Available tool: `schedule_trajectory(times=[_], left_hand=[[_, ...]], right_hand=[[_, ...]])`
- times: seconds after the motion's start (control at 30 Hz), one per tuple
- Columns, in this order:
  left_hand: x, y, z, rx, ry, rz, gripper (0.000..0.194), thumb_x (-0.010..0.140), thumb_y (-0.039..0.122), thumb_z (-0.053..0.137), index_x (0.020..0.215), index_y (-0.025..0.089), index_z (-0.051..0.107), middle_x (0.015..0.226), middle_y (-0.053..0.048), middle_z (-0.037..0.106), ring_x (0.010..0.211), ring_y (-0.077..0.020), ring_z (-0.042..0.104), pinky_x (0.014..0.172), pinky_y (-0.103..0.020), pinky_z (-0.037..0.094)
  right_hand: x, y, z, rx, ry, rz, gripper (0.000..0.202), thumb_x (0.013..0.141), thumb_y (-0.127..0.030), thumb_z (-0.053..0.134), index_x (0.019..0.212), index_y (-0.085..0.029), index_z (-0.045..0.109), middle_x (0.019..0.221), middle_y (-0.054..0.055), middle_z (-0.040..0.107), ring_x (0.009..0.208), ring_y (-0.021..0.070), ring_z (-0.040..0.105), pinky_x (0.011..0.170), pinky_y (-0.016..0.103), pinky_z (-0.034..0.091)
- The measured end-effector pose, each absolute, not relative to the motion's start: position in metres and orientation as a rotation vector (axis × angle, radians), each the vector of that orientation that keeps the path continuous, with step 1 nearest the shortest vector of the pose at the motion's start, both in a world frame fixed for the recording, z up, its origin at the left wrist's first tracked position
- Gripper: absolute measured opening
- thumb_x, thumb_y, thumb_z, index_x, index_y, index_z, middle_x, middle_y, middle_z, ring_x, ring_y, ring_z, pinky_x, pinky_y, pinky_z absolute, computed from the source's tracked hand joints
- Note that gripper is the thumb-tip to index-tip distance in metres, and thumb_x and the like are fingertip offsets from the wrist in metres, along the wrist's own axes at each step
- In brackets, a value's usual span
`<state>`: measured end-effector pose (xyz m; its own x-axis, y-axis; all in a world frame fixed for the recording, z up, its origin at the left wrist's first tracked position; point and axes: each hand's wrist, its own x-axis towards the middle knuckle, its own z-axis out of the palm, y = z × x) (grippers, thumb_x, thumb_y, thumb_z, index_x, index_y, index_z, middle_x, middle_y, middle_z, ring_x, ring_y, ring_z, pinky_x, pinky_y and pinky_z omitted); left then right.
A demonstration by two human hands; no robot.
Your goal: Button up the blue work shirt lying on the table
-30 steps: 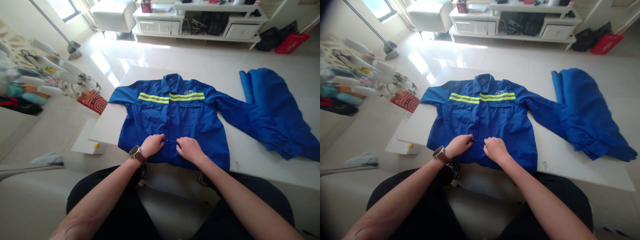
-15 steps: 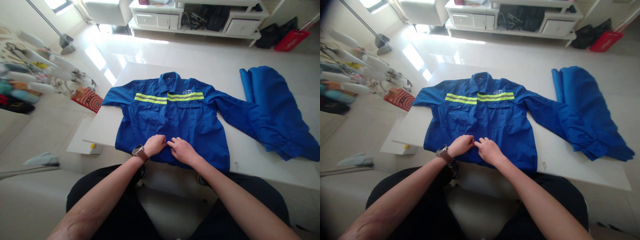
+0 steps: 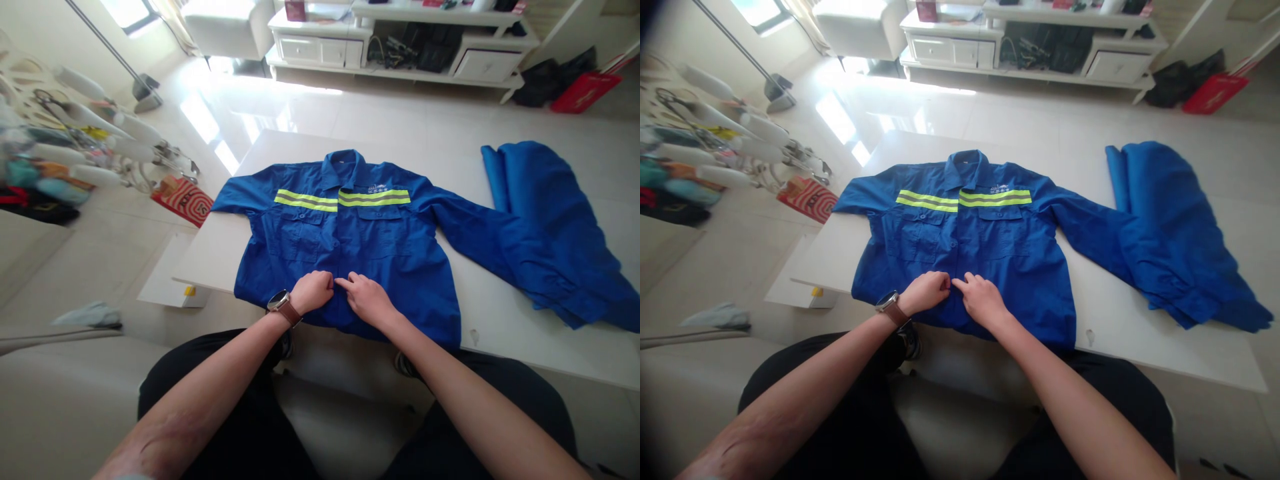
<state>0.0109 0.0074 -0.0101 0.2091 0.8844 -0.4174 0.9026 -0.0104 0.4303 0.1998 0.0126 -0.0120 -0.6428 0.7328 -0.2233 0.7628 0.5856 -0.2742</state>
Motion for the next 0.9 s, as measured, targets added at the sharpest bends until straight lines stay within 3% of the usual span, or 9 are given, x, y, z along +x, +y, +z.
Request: schedule_trajectory(times=[0.13,0.5,0.73,0.9], left_hand=[[0.010,0.008,-0.009,1.820,1.704,-0.085,0.009,0.082,0.024,0.059,0.086,0.021,0.066,0.094,-0.008,0.072,0.087,-0.0241,0.068,0.072,-0.030,0.048],[0.011,0.008,-0.007,1.846,1.647,-0.003,0.006,0.081,0.022,0.059,0.084,0.022,0.064,0.088,-0.006,0.072,0.083,-0.0222,0.067,0.069,-0.029,0.045],[0.015,0.008,-0.015,1.746,1.528,0.346,0.009,0.085,0.017,0.054,0.086,0.021,0.062,0.079,-0.002,0.069,0.076,-0.0171,0.064,0.068,-0.025,0.044],[0.019,0.008,-0.019,1.585,1.419,0.536,0.009,0.082,0.014,0.054,0.079,0.019,0.061,0.074,0.001,0.067,0.071,-0.0136,0.061,0.066,-0.023,0.043]], right_hand=[[0.195,0.016,-0.011,1.228,2.687,-0.515,0.045,0.096,-0.016,0.045,0.136,-0.031,0.058,0.112,0.008,0.061,0.097,0.0214,0.060,0.080,0.030,0.046],[0.196,0.017,-0.007,1.173,2.728,-0.479,0.027,0.099,-0.016,0.042,0.115,-0.023,0.062,0.109,0.008,0.062,0.097,0.0219,0.059,0.077,0.030,0.043],[0.201,0.024,0.000,1.264,2.872,-0.743,0.015,0.097,-0.016,0.046,0.098,-0.021,0.060,0.101,0.006,0.061,0.097,0.0194,0.056,0.085,0.028,0.042],[0.200,0.023,-0.004,1.345,2.941,-0.952,0.014,0.092,-0.014,0.049,0.099,-0.021,0.059,0.101,0.005,0.061,0.100,0.0192,0.055,0.089,0.029,0.043]])
